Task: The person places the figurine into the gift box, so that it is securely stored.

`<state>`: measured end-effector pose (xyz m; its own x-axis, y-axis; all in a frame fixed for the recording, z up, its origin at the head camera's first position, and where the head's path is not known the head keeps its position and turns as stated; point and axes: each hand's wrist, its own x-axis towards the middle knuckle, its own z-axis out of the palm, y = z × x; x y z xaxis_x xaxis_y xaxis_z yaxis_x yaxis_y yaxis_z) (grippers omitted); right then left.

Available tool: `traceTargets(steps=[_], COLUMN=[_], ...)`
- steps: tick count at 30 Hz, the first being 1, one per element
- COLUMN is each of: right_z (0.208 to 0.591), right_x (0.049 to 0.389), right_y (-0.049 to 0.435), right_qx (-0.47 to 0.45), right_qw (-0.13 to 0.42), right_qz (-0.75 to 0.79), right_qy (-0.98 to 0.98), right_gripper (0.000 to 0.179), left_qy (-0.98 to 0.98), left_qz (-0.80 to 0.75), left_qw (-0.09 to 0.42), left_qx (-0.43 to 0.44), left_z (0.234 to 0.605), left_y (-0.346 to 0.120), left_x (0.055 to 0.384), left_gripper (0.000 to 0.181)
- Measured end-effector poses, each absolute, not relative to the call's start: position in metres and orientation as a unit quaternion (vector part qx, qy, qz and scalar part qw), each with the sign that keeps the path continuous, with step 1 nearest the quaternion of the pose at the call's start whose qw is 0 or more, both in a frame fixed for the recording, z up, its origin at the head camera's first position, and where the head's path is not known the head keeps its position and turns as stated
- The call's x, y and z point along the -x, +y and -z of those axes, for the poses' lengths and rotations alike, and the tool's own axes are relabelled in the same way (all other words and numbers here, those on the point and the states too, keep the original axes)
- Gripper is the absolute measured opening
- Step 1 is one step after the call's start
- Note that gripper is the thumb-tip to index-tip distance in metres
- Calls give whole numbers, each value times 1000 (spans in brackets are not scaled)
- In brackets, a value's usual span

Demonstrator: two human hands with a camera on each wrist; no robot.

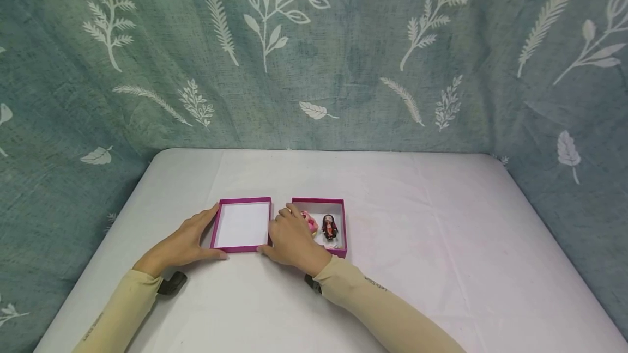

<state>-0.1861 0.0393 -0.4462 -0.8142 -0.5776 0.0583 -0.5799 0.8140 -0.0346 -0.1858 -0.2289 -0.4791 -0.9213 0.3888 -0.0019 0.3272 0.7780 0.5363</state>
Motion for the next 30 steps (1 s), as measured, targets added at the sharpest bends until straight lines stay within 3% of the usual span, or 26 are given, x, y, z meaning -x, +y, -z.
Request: traceTargets(steps=[8,30], right_z=[445,425], right_x=[188,185], right_y=[42,62], right_qx=[-313,-312], right_qw=[26,55], right_qz=[-45,-110], right_qy=[-948,-942], right_gripper=[55,56], left_qy=[935,912], left_qz=[-292,-352], left_qw=[66,31], left_qx=[-190,-207], left_z=[474,453], left_y=[-227,-221], left_x=[186,186], left_gripper=[121,111])
